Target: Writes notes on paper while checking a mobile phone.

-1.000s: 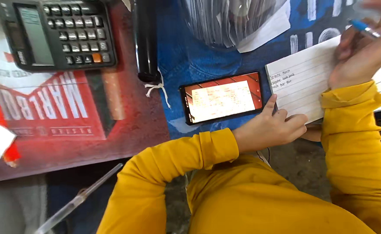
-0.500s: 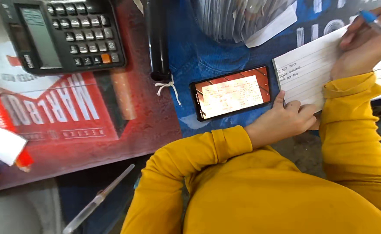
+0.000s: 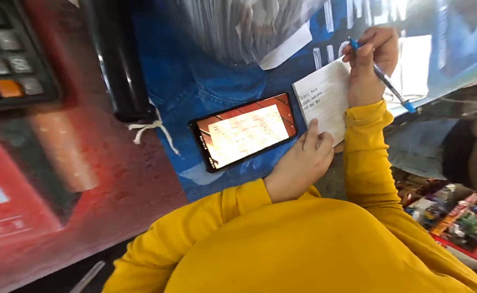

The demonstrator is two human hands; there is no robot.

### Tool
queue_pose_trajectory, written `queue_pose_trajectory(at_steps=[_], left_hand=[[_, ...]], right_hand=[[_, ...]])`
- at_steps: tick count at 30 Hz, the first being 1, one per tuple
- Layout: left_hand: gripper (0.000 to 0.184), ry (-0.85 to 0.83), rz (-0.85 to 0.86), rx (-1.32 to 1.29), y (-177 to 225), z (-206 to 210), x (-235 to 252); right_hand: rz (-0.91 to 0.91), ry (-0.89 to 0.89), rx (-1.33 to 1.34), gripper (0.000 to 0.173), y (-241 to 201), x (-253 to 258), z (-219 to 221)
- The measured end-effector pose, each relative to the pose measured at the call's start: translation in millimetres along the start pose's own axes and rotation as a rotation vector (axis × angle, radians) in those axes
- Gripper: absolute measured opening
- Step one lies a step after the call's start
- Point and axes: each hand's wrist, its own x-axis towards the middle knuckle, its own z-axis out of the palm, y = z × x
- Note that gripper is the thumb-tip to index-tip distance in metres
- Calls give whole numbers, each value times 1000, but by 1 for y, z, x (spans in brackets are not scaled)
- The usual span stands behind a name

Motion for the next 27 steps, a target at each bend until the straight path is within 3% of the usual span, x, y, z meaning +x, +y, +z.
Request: queue_pose_trajectory(at_steps=[2,5,8,12,16,27], left_hand=[[29,-13,-21,-30,1,-2,0],[27,-74,-94,-134,4,-6,2],[27,-1,-153,-153,6,-1,2],[24,46,-176,-104,9,-1,2],[15,145,-122,-42,7,5,3],[16,144,-121,-33,5,3,2]], right_hand=[[1,-65,21,10,-3,1,0],[95,-151,165,43,-30,-4,16],[231,-256,273,64,-53,-16,40],[286,-124,284,55,-54,-25,61],[232,11,104,42,-55,-30,68],[121,58,-129,47,-53,-33,72]])
